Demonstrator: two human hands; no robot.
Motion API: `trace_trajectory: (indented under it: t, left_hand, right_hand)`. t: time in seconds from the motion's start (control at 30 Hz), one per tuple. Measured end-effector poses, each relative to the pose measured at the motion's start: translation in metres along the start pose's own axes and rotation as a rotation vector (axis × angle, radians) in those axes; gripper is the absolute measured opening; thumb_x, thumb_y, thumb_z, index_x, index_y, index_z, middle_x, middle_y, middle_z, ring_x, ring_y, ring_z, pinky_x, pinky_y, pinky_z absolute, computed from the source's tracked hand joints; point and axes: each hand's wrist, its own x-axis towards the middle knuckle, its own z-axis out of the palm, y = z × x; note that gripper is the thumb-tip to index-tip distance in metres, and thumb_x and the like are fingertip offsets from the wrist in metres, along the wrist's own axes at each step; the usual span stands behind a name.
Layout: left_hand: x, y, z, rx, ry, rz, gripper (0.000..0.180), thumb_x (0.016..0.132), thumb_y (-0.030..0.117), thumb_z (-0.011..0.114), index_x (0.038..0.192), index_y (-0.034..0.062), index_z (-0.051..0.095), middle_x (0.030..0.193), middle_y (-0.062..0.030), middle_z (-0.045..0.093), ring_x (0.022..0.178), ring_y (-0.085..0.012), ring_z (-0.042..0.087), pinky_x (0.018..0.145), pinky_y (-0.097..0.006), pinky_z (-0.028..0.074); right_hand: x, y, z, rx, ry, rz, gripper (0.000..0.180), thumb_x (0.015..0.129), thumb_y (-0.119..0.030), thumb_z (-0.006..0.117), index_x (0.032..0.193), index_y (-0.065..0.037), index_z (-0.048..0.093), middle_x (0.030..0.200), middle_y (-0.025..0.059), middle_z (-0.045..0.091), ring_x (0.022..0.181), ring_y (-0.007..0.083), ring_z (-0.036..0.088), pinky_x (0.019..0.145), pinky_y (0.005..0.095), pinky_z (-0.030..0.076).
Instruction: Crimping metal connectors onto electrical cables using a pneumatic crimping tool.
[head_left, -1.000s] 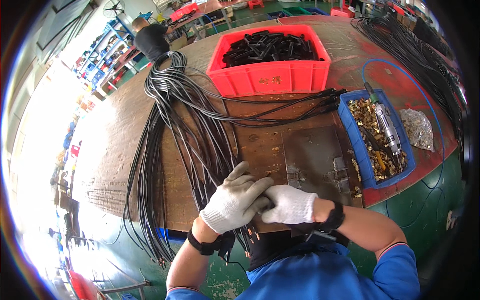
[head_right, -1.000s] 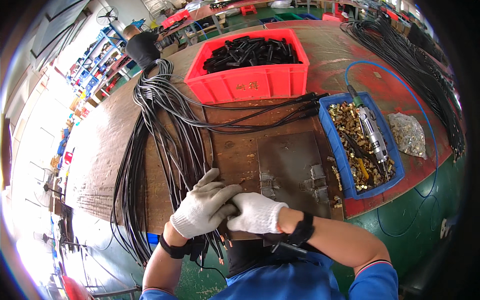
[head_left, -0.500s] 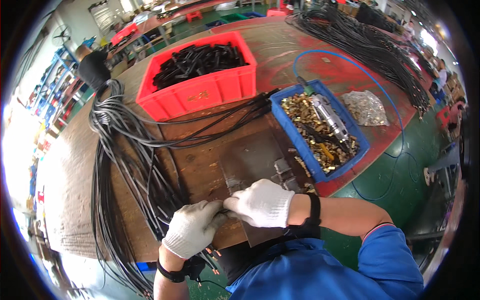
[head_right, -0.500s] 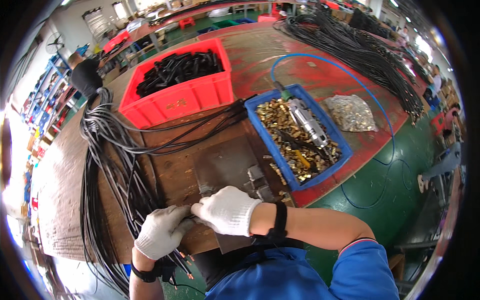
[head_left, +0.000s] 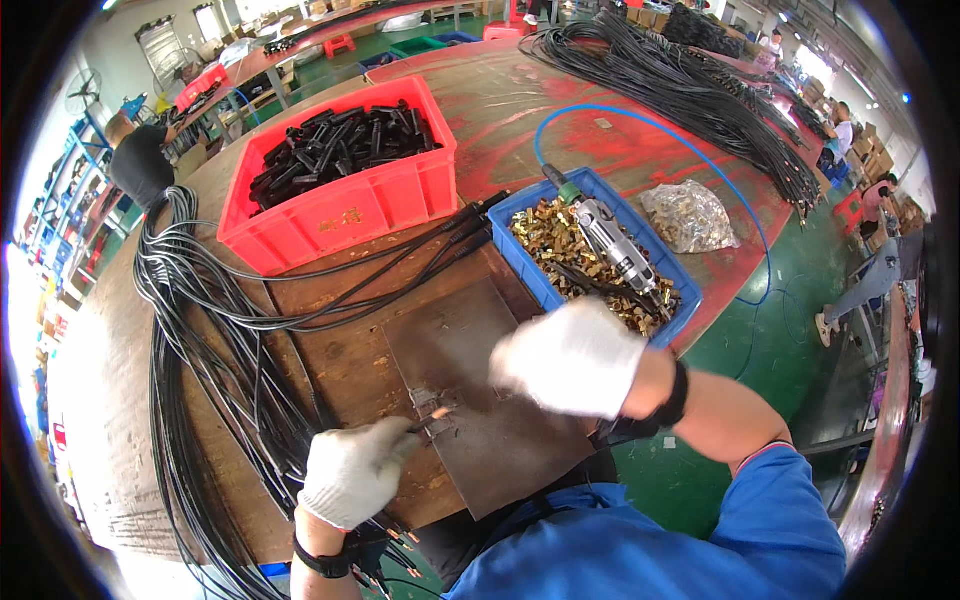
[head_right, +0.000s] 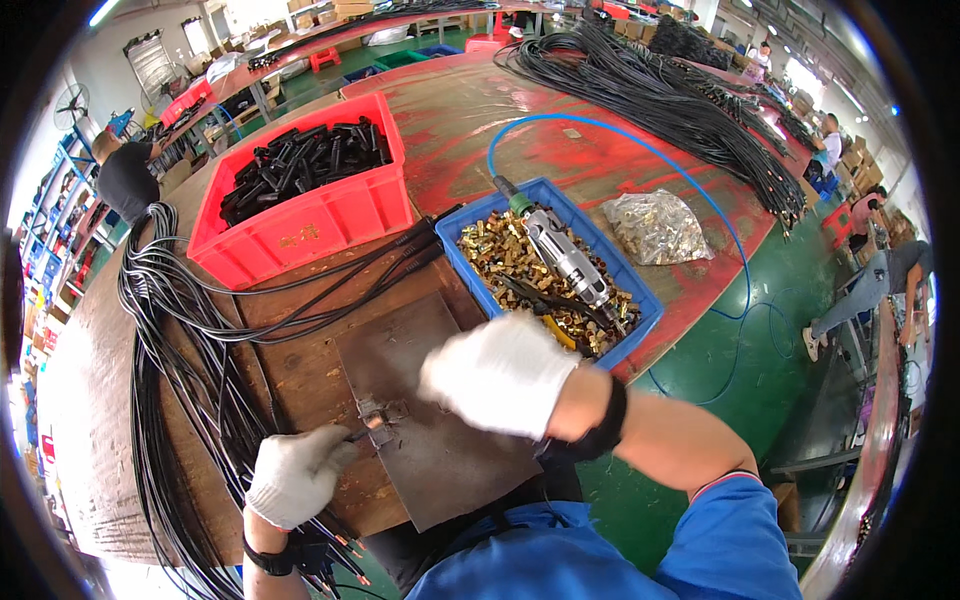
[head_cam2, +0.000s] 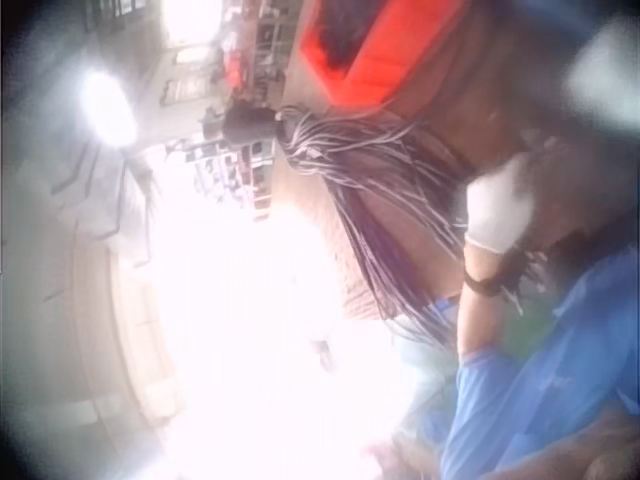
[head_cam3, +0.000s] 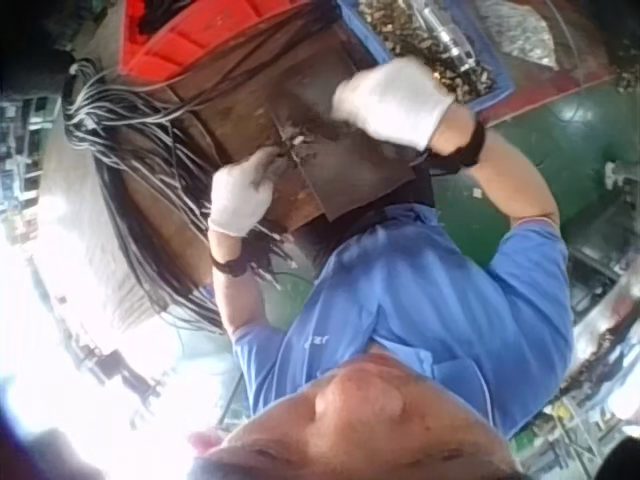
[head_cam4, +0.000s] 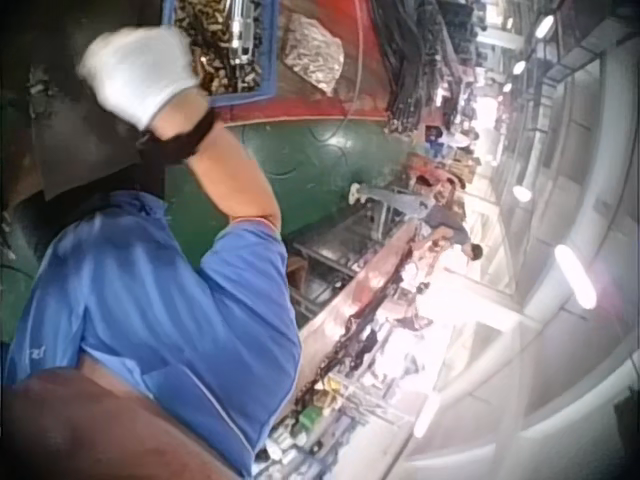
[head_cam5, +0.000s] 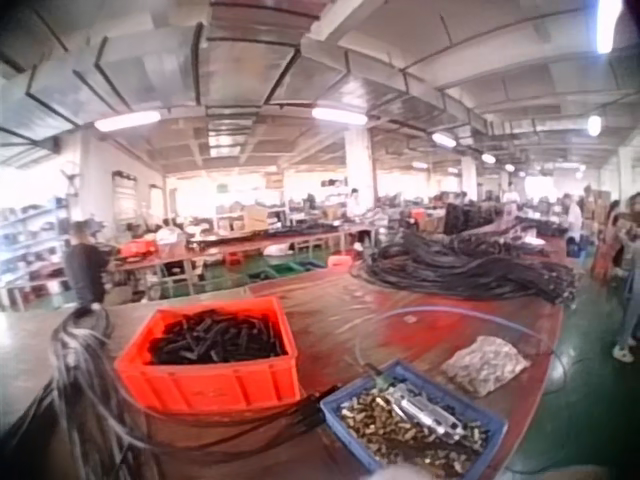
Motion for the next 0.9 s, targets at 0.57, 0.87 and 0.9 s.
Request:
trace_trajectory:
  t: [0.57, 0.87, 0.9]
  left_hand:
    - [0.003, -0.015, 0.012, -0.216, 0.181, -0.05, 0.029, 0.099, 0.017, 0.074, 0.125, 0.0041, 0.078, 0.105, -0.0245, 0.078, 0.097, -0.0411, 0.078, 0.083, -0.042, 0.061]
    - [-0.002, -0.015, 0.012, -0.202, 0.178, -0.023, 0.026, 0.1, 0.016, 0.074, 0.123, 0.0035, 0.076, 0.104, -0.0237, 0.077, 0.097, -0.0424, 0.077, 0.083, -0.044, 0.061]
    - [-0.001, -0.016, 0.013, -0.216, 0.183, -0.003, 0.026, 0.1, 0.015, 0.074, 0.123, 0.0029, 0.076, 0.105, -0.0239, 0.077, 0.098, -0.0427, 0.077, 0.083, -0.044, 0.061]
  right_hand:
    - [0.06, 0.122, -0.022, -0.585, -0.605, 0.317, 0.014, 0.088, -0.011, 0.07, 0.098, -0.005, 0.078, 0.096, 0.0193, 0.082, 0.093, 0.0365, 0.082, 0.079, 0.0485, 0.064]
    - [0.044, 0.11, -0.059, -0.212, -0.328, 0.438, 0.037, 0.082, -0.013, 0.074, 0.118, -0.003, 0.075, 0.096, 0.0199, 0.078, 0.095, 0.037, 0.077, 0.087, 0.0451, 0.062]
    - [0.04, 0.11, -0.066, -0.028, -0.284, 0.483, 0.038, 0.082, -0.014, 0.074, 0.119, -0.004, 0.077, 0.095, 0.0181, 0.078, 0.094, 0.0329, 0.078, 0.087, 0.042, 0.062]
